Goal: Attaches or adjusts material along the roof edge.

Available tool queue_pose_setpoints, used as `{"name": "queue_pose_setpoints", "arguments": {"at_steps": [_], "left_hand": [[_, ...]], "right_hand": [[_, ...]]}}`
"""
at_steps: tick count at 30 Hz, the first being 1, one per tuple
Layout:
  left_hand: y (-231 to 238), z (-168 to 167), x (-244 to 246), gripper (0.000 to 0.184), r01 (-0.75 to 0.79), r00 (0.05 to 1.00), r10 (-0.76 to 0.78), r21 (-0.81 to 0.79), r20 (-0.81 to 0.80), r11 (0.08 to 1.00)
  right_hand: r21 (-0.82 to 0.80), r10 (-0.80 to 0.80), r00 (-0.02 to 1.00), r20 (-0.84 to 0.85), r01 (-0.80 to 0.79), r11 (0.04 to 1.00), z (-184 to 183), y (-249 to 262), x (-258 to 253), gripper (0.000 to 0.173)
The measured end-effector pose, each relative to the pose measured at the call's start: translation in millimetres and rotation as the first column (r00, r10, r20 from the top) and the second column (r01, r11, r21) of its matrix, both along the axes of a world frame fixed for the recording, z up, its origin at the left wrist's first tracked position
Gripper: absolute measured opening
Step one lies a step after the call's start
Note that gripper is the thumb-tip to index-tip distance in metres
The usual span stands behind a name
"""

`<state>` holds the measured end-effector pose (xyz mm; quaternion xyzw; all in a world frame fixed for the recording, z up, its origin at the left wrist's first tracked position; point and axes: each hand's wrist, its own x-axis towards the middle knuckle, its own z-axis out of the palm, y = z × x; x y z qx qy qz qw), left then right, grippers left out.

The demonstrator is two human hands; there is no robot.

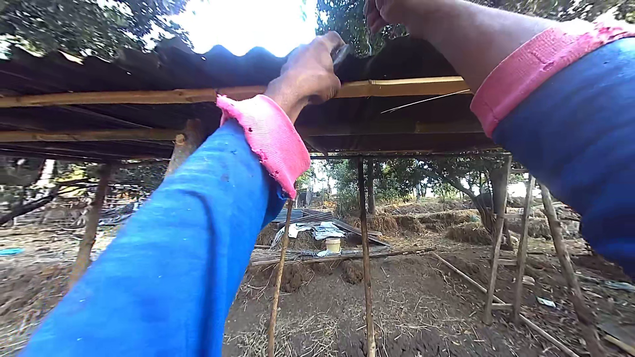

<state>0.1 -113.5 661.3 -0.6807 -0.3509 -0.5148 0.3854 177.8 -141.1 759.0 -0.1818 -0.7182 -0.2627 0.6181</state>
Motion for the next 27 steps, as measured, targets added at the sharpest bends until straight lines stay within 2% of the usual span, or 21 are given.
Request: {"name": "queue_pose_setpoints", "arguments": {"at_steps": [8,13,19,27], "left_hand": [[-2.2,-1.7,-0.7,0.072,-0.003,1.0,0.003,-0.021,0.01,1.0],[-1.4,0.7,-0.8,0.073,-0.011,1.0,0.011,-0.018,0.019,1.0],[-3.2,-1.2,0.1,0.073,-0.018,1.0,0.019,-0.032,0.019,0.999],[-1.3,-1.8,-0.2,0.074,0.002,1.0,-0.002,-0.014,0.017,1.0]], "right_hand": [[-0.003,-0.008,1.0,0.025,0.008,1.0,4.6,1.8,-4.9,0.015],[0.0,-0.073,0.997,0.01,0.073,0.997,3.3,1.2,-9.0,0.015],[-0.019,0.005,0.999,0.05,-0.004,1.0,1.1,1.5,-6.9,0.013],[-0.012,-0.014,0.997,0.08,0.015,1.0,4.6,0.4,-8.0,0.014]]}}
